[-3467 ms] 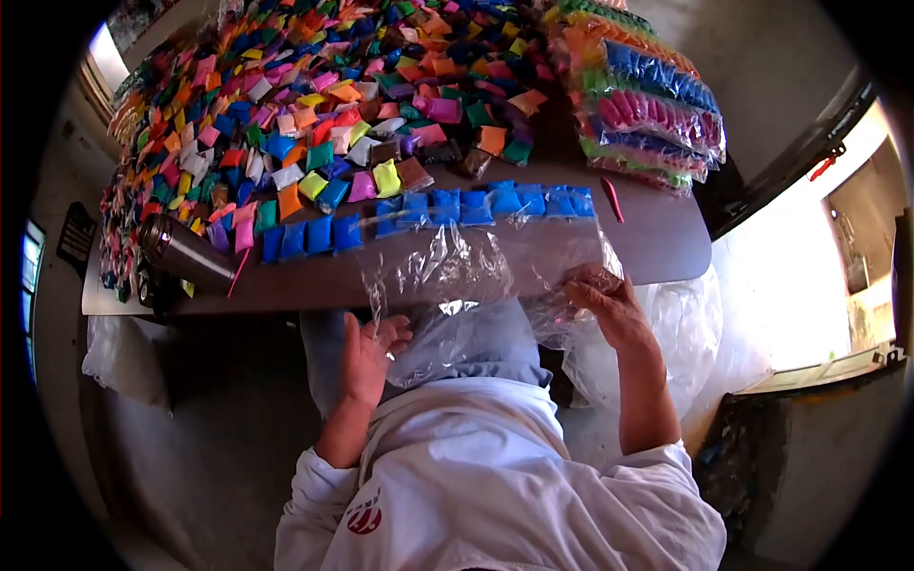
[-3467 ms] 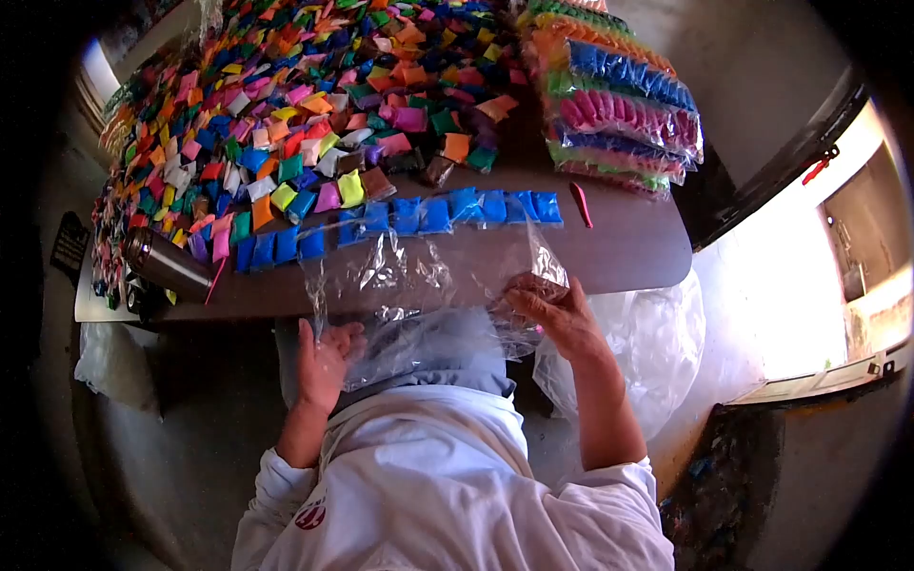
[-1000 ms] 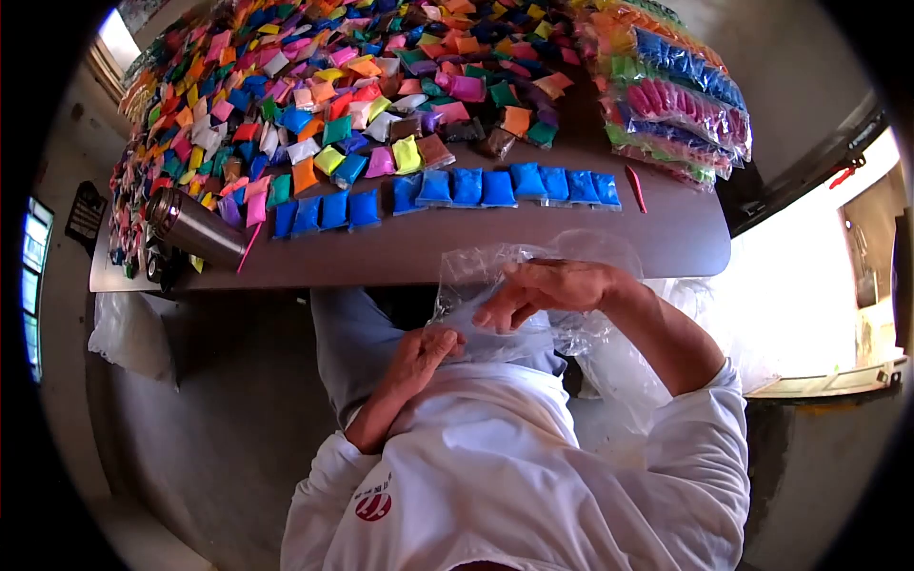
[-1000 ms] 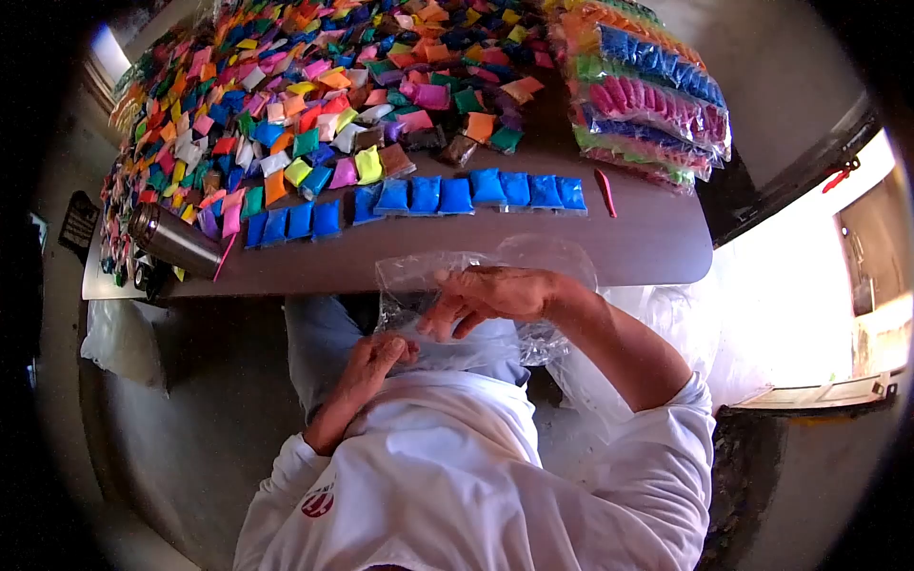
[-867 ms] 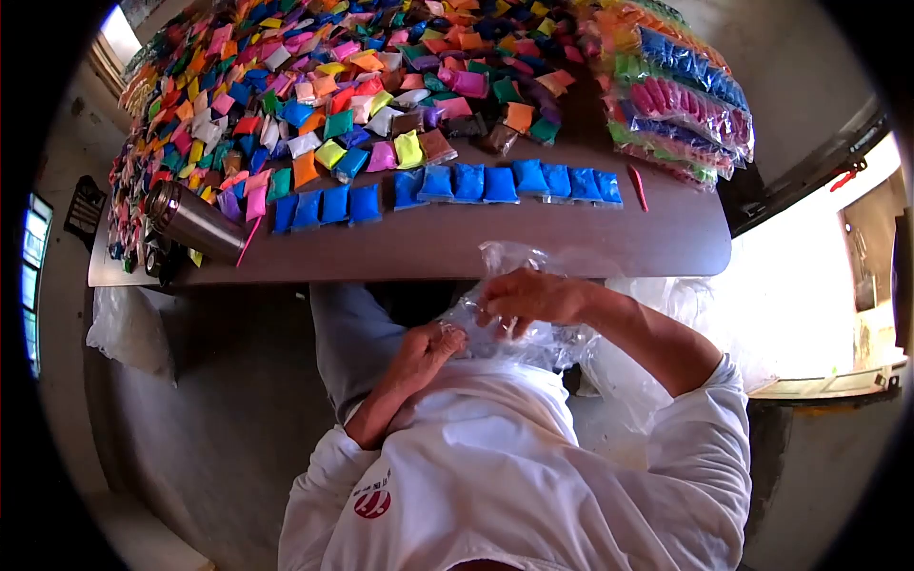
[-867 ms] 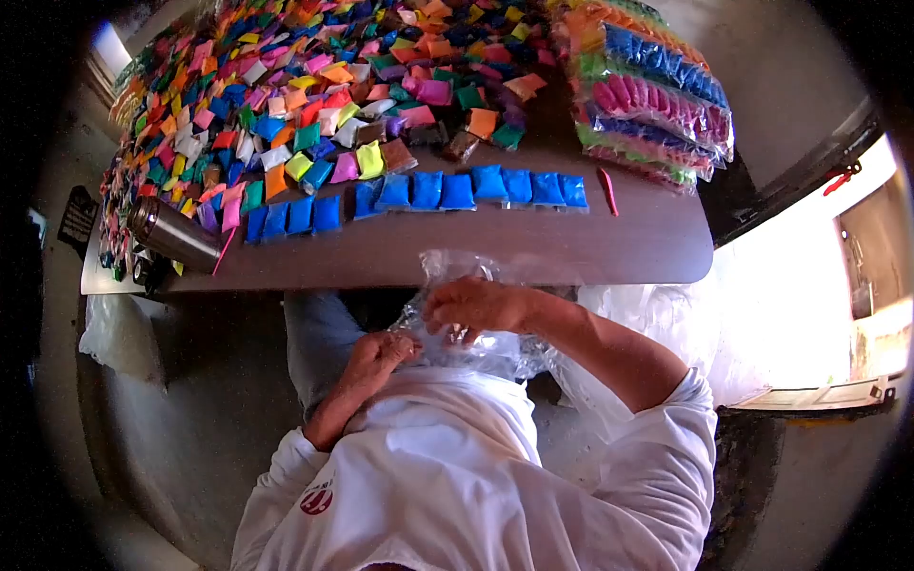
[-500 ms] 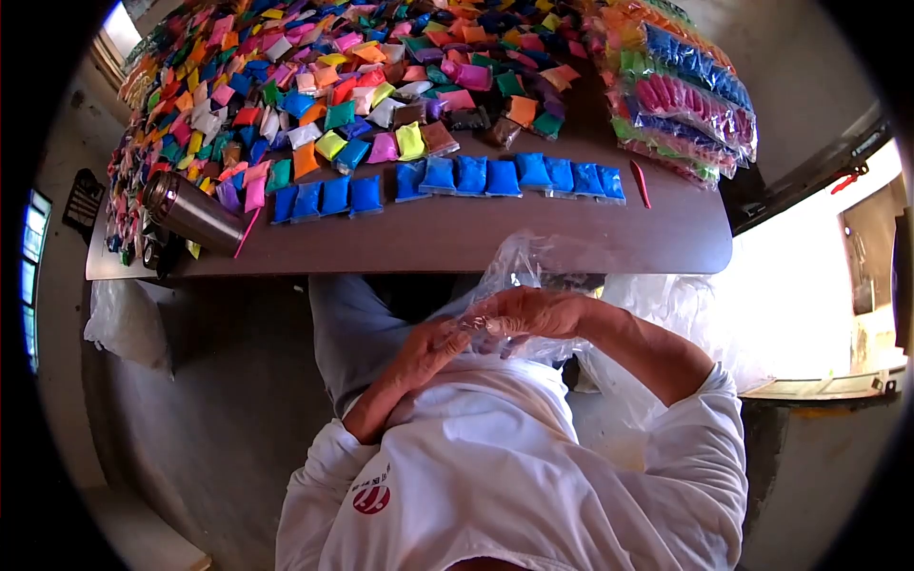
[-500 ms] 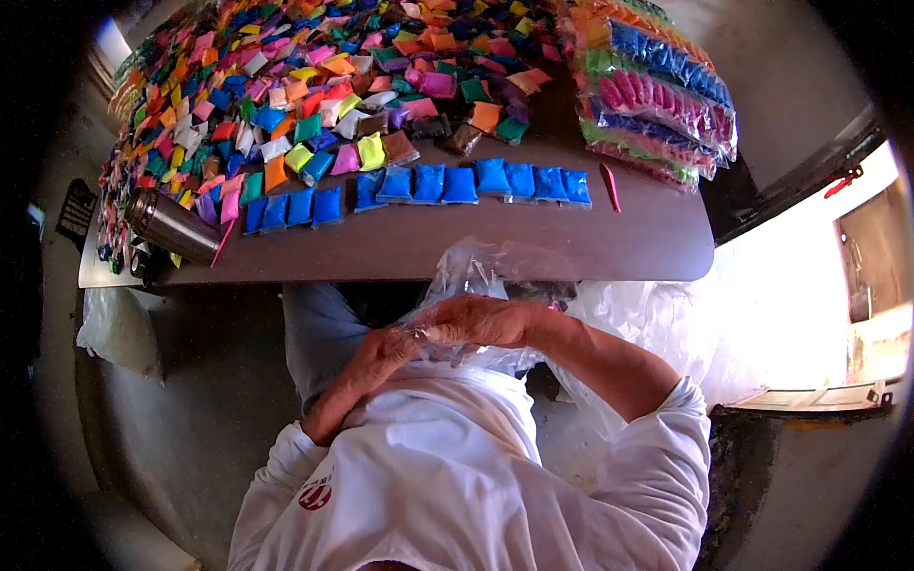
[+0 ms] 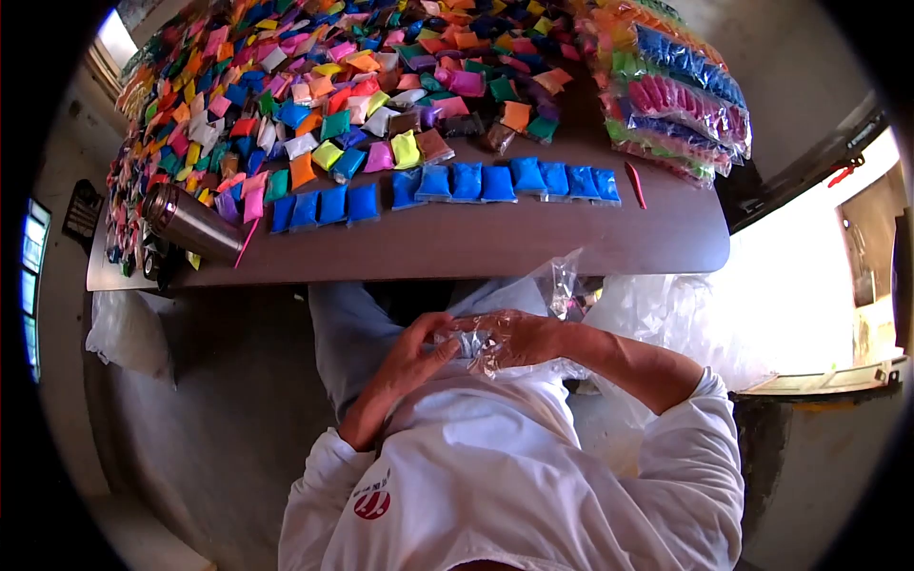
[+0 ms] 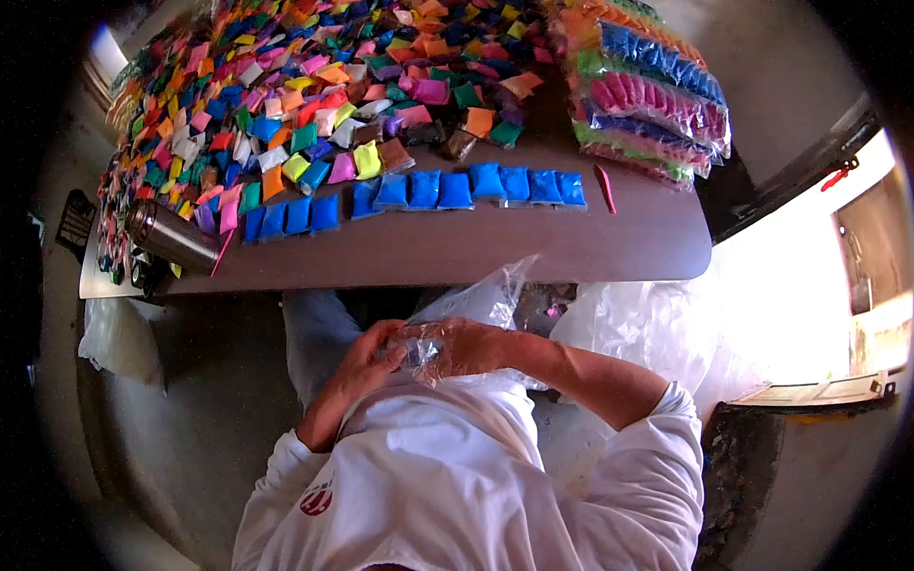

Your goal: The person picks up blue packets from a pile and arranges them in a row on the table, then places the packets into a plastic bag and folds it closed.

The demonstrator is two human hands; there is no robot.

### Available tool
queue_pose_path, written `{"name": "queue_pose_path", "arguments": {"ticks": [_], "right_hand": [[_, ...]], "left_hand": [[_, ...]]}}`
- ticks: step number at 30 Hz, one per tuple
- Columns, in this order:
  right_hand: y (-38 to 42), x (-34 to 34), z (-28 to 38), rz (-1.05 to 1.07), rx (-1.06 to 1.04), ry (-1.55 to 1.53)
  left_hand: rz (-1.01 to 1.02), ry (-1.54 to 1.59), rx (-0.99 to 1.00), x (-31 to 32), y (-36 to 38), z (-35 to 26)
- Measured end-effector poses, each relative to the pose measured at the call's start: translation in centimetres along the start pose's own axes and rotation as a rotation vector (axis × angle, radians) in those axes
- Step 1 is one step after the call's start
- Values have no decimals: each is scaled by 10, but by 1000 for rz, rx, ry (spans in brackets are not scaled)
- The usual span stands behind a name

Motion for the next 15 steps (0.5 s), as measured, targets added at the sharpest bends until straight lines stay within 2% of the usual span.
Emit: {"name": "queue_pose_path", "arguments": {"ticks": [1, 3, 5, 6, 8, 12, 15], "right_hand": [[-1, 1, -9, 20, 104, -70], [-5, 3, -6, 45, 163, 30], [-4, 6, -11, 107, 364, 228], [-8, 8, -20, 103, 361, 229], [-15, 24, -20, 189, 170, -91], [-15, 22, -14, 122, 126, -100], [-18, 28, -21, 206, 208, -127]], "left_hand": [[-4, 63, 17, 0, 1, -1], [-6, 125, 35, 0, 2, -5], [-5, 94, 26, -1, 1, -11], [-5, 90, 29, -1, 0, -13], [-40, 44, 91, -4, -3, -21], [-6, -15, 84, -8, -3, -24], [-24, -26, 132, -11, -2, -30]]}}
Point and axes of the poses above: each hand's wrist, its own y-axis away from the middle knuckle, its own x-axis out of the palm, z = x × y, the point moved 9 cm from there along -y, towards the middle knuckle, and after that the axes turned 12 degrees about x, right-handed, at the moved point
